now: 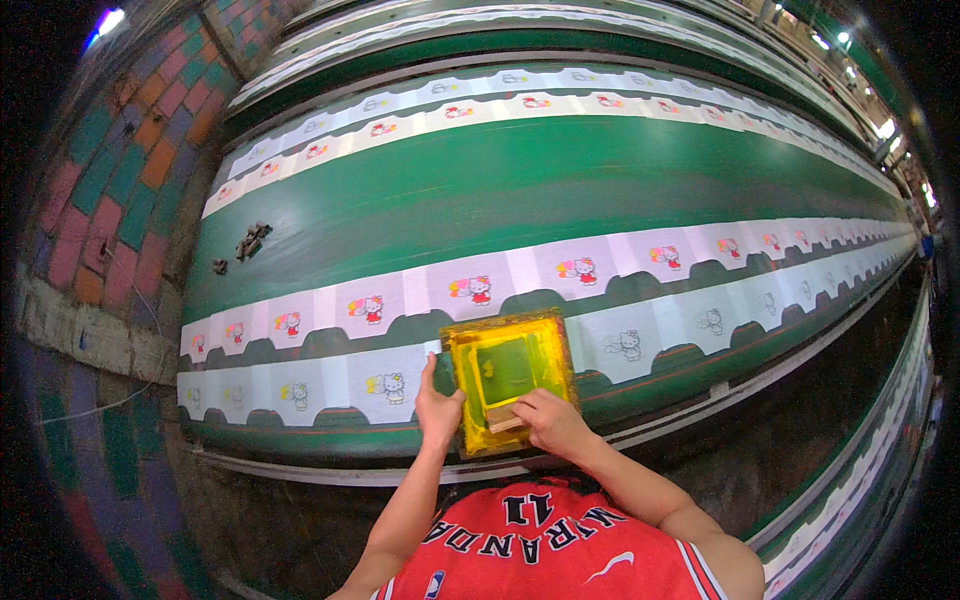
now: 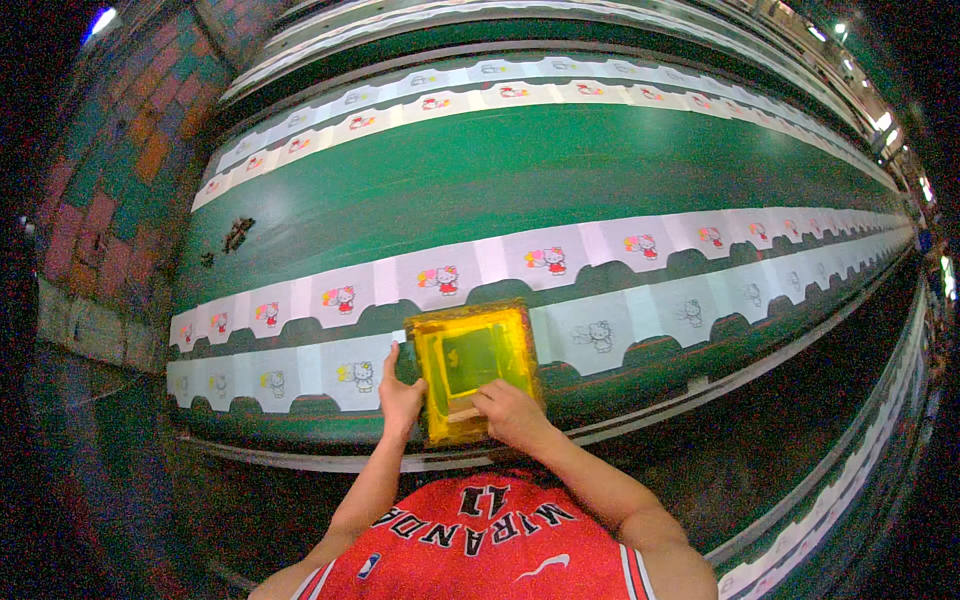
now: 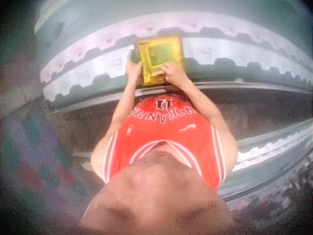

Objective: The person uses a yellow squeegee to press green ink through a screen onto a long strip of paper with cartoon characters moving along a conveyor belt. The person repeatedly wipes the squeegee and continues printing along the strip.

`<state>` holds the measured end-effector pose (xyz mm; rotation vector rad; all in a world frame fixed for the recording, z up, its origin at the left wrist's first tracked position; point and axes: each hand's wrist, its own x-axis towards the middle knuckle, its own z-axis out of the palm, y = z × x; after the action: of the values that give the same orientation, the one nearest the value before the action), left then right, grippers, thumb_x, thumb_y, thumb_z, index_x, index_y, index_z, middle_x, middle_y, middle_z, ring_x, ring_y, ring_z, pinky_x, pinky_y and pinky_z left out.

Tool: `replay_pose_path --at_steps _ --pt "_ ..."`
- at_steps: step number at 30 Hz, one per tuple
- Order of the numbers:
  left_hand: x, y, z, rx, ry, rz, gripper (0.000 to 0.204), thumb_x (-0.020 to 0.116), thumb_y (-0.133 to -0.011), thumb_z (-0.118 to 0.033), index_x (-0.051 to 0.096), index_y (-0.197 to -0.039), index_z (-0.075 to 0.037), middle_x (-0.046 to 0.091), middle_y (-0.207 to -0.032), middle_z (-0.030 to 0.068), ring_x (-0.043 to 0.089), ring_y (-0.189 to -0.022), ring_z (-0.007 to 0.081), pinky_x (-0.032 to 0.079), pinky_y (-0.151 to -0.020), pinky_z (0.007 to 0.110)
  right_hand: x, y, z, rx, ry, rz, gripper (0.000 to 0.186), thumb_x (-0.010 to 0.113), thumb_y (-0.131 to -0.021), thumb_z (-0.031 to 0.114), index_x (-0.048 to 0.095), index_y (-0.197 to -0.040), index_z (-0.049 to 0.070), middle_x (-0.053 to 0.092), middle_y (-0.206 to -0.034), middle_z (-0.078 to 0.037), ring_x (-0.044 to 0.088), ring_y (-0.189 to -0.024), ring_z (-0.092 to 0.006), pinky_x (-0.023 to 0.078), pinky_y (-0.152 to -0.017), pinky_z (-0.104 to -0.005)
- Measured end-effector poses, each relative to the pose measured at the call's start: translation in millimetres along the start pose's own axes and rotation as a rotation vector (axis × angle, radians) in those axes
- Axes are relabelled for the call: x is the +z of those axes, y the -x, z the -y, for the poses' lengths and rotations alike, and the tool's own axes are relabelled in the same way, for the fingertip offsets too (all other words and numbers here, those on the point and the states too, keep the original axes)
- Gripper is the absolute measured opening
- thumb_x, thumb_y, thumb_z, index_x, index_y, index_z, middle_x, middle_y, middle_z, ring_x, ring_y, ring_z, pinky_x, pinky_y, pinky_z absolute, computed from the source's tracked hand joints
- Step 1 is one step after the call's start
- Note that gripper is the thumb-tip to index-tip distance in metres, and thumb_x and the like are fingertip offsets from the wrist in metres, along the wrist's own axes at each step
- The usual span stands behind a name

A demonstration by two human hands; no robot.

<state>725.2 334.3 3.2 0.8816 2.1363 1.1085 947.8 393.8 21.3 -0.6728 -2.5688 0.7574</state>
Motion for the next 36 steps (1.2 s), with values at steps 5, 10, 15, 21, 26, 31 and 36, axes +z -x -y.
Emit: replay_pose_path --at_steps 5,10,15,21,26,31,36 --pt "41.6 16.9 -17.6 0.146 0.11 -0.063 0.085 0.071 -0.072 0.004 0.041 -0.151 -0.003 0.056 -0.143 0.0219 0.058 -0.128 0.0269 0.045 -0.105 0.035 -45.6 14.4 -25.1 0.019 -0.006 0.008 0.03 0.066 -0.071 -0.001 0.064 -0.101 0.002 0.064 -0.1 -0.013 0.063 -0.096 -0.0334 0.054 -0.084 -0.0415" --pt "122.0 35.1 -75.9 0.12 0.142 -0.036 0.085 0.071 -0.072 0.003 0.041 -0.151 -0.003 0.056 -0.142 0.0217 0.057 -0.129 0.0278 0.045 -0.106 0.034 -104.6 57.9 -81.5 0.03 0.032 -0.045 0.027 0.067 -0.072 -0.001 0.065 -0.099 0.001 0.064 -0.098 -0.013 0.063 -0.095 -0.0336 0.054 -0.083 -0.0416" --pt "186.3 47.7 -83.2 0.181 0.068 -0.095 0.085 0.072 -0.072 -0.001 0.043 -0.151 -0.007 0.064 -0.132 0.0228 0.066 -0.115 0.031 0.05 -0.096 0.036 -134.4 89.7 -124.0 0.053 0.021 -0.062 0.024 0.068 -0.074 0.0 0.066 -0.097 0.001 0.064 -0.097 -0.014 0.063 -0.094 -0.0343 0.053 -0.081 -0.0422" --pt "197.9 50.6 -90.5 0.071 -0.031 -0.065 0.086 0.073 -0.071 -0.004 0.043 -0.152 -0.011 0.069 -0.121 0.0222 0.071 -0.094 0.0311 0.053 -0.086 0.038 -134.0 105.3 -145.0 0.06 -0.022 -0.068 0.021 0.069 -0.075 0.002 0.065 -0.096 0.001 0.064 -0.096 -0.014 0.063 -0.093 -0.0343 0.053 -0.081 -0.043" --pt "199.4 51.0 -97.5 0.057 -0.109 -0.059 0.086 0.073 -0.071 -0.006 0.044 -0.151 -0.011 0.07 -0.119 0.0226 0.072 -0.091 0.0338 0.054 -0.083 0.04 -133.2 110.1 -146.7 0.04 -0.009 -0.061 0.024 0.068 -0.075 0.001 0.066 -0.099 0.0 0.065 -0.099 -0.014 0.063 -0.095 -0.0344 0.053 -0.082 -0.0429" --pt "201.7 50.0 -89.3 0.058 -0.137 -0.08 0.086 0.074 -0.071 -0.007 0.044 -0.151 -0.011 0.069 -0.12 0.0227 0.071 -0.094 0.036 0.054 -0.084 0.041 -144.4 126.7 -125.4 0.016 -0.03 -0.049 0.032 0.066 -0.073 -0.001 0.066 -0.105 0.0 0.064 -0.102 -0.015 0.062 -0.097 -0.0348 0.053 -0.084 -0.0424" --pt "200.6 50.9 -100.6 0.024 -0.144 -0.028 0.086 0.074 -0.071 -0.005 0.043 -0.151 -0.01 0.064 -0.13 0.0222 0.067 -0.11 0.036 0.053 -0.093 0.04 -126.8 134.6 -134.6 -0.012 0.004 -0.086 0.033 0.063 -0.072 -0.001 0.065 -0.105 0.0 0.063 -0.101 -0.015 0.062 -0.096 -0.0349 0.053 -0.085 -0.0424"
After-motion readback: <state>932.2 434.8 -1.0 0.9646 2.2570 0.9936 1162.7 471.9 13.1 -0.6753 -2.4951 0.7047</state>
